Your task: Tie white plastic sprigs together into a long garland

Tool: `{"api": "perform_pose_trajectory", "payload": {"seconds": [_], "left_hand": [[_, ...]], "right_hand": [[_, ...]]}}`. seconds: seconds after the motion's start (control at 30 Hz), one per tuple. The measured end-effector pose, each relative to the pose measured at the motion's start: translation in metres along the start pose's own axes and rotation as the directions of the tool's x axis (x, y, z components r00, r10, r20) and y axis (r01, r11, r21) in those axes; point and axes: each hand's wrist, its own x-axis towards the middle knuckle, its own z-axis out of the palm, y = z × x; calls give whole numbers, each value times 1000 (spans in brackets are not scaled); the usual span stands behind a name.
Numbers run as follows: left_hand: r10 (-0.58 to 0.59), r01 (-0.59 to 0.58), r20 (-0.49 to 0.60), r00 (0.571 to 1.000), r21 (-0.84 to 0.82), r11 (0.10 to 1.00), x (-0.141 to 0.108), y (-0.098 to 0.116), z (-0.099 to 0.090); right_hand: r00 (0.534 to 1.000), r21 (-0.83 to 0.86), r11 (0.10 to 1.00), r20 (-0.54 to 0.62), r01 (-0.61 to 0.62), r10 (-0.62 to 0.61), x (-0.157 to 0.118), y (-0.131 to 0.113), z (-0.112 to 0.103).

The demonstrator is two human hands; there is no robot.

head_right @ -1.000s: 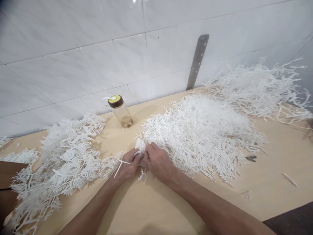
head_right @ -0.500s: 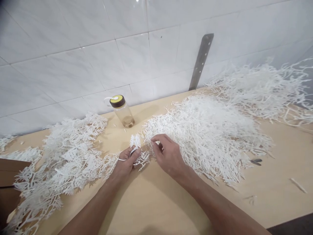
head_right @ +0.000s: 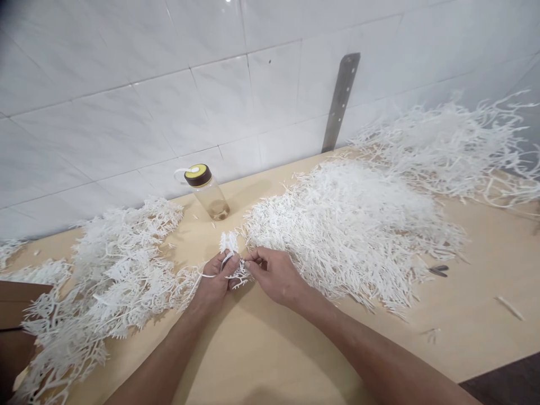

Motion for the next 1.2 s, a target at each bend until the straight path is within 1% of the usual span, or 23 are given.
{"api": "perform_pose_trajectory", "payload": {"seconds": [0.07, 0.17, 0.27, 0.37, 0.43, 0.57, 0.63, 0.73, 0.87, 0.97, 1.03, 1.13, 1.2], "left_hand": [[2, -2, 0, 1000, 30, 1000, 0, -1, -1], [1, 0, -4, 1000, 58, 998, 0, -2, -1], [22, -19, -27, 999, 115, 993, -2, 1, 0], [52, -46, -24, 998, 196, 979, -3, 4, 1], [63, -58, -18, 998, 217, 974, -4, 4, 1], [74, -66, -25, 997, 220, 973, -3, 1, 0], [81, -76, -14, 997, 227, 971, -4, 2, 1], [103, -97, -10, 995, 250, 963, -6, 4, 3], [101, -88, -33, 994, 269, 959, -6, 4, 2], [87, -77, -29, 996, 255, 964, -5, 0, 0], [95, -81, -44, 994, 246, 966, -6, -1, 0], [167, -130, -99, 981, 307, 943, -10, 1, 3], [256, -194, -104, 961, 408, 892, -14, 5, 6]], "right_hand": [[1000, -28, 1000, -12, 0, 0, 0, -1, 0], [999, -89, 995, -34, 35, -38, 0, -2, 1], [994, -172, 982, -62, 83, -95, -1, -1, 2], [980, -259, 954, -90, 150, -179, -2, 1, 4], [971, -284, 941, -95, 183, -218, -3, 4, 5], [965, -318, 922, -70, 219, -253, -2, 7, 5], [967, -339, 916, -55, 216, -248, -2, 7, 6], [979, -357, 919, -48, 170, -200, -3, 7, 8], [987, -320, 938, -44, 130, -152, -5, 6, 10], [987, -293, 946, -36, 139, -156, -6, 5, 10], [984, -308, 938, -32, 158, -176, -6, 5, 11], [977, -360, 916, -48, 178, -208, -6, 7, 13], [976, -384, 907, -62, 170, -209, -6, 8, 15]]}}
